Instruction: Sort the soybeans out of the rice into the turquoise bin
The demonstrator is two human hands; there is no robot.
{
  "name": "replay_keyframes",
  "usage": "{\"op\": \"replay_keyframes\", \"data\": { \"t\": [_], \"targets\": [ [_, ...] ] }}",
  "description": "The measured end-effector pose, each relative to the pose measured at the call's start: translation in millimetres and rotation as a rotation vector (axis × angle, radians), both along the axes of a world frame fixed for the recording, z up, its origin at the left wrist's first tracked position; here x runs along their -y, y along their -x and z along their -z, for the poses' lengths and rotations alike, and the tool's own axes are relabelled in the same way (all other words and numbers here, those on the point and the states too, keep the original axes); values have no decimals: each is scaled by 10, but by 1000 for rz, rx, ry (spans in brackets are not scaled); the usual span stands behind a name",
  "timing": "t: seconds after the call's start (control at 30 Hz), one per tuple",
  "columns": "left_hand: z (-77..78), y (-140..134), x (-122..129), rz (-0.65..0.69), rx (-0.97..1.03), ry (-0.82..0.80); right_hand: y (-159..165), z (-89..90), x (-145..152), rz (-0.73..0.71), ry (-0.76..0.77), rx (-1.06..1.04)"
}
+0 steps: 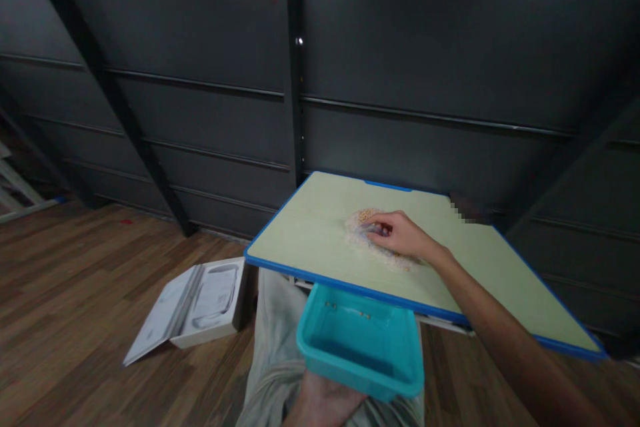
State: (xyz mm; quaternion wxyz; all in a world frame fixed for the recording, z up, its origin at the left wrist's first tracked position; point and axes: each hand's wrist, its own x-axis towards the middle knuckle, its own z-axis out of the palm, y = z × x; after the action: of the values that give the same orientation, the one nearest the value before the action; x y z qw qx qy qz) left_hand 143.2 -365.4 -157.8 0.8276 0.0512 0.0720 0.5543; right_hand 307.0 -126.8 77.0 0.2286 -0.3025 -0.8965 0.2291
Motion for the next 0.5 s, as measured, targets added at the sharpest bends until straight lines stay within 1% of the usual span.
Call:
{"op": "replay_keyframes", "data": {
  "t": [0.1,0.3,0.5],
  "targets": [
    [-4,8,-7,12,17,17,-5,-17,-1,4,1,-23],
    [-108,-9,-9,18,33,7,-33,-15,-21,32,0,-46],
    [-87,-28,-2,-2,7,8,-59,-7,-60,80,-27,-38]
  ]
}}
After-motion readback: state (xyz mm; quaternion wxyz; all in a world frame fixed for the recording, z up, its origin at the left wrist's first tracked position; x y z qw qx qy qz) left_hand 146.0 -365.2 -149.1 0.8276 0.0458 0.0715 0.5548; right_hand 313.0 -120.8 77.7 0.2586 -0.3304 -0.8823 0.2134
